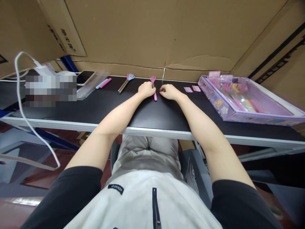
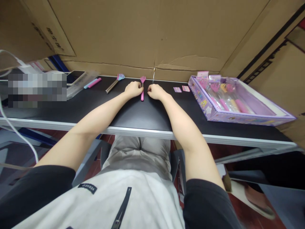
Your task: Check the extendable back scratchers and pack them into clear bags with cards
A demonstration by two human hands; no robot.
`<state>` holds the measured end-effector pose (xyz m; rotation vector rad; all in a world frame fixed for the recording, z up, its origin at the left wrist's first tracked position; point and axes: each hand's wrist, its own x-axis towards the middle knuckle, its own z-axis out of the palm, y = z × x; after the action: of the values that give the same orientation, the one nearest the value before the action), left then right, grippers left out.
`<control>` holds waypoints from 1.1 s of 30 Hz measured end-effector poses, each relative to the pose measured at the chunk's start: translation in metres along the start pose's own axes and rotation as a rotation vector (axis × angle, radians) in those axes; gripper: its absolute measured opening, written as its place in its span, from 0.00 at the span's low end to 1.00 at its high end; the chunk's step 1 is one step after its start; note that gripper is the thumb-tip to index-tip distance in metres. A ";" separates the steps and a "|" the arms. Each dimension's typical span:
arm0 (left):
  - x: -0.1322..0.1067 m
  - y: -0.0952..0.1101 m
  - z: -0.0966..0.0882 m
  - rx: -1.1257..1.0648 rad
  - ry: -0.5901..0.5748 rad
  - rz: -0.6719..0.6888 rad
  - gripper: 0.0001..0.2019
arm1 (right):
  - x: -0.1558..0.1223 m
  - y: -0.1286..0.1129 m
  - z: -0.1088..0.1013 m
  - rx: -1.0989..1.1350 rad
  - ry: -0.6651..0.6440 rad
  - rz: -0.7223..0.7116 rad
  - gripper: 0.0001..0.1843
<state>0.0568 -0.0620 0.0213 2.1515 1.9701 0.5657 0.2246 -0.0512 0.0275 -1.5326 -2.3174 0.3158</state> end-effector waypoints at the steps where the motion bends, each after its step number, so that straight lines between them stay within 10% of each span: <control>1: 0.000 -0.001 0.000 0.002 0.001 0.003 0.18 | -0.001 -0.001 0.000 -0.028 -0.006 -0.005 0.12; 17: 0.003 -0.017 -0.012 0.154 0.036 -0.026 0.22 | -0.022 -0.052 0.012 -0.252 -0.045 0.037 0.23; 33: -0.001 -0.021 -0.016 0.158 0.001 -0.041 0.23 | -0.025 -0.053 -0.008 -0.346 -0.103 0.233 0.24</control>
<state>0.0315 -0.0629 0.0284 2.1935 2.1197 0.4179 0.1921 -0.0951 0.0498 -2.0023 -2.3665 0.0492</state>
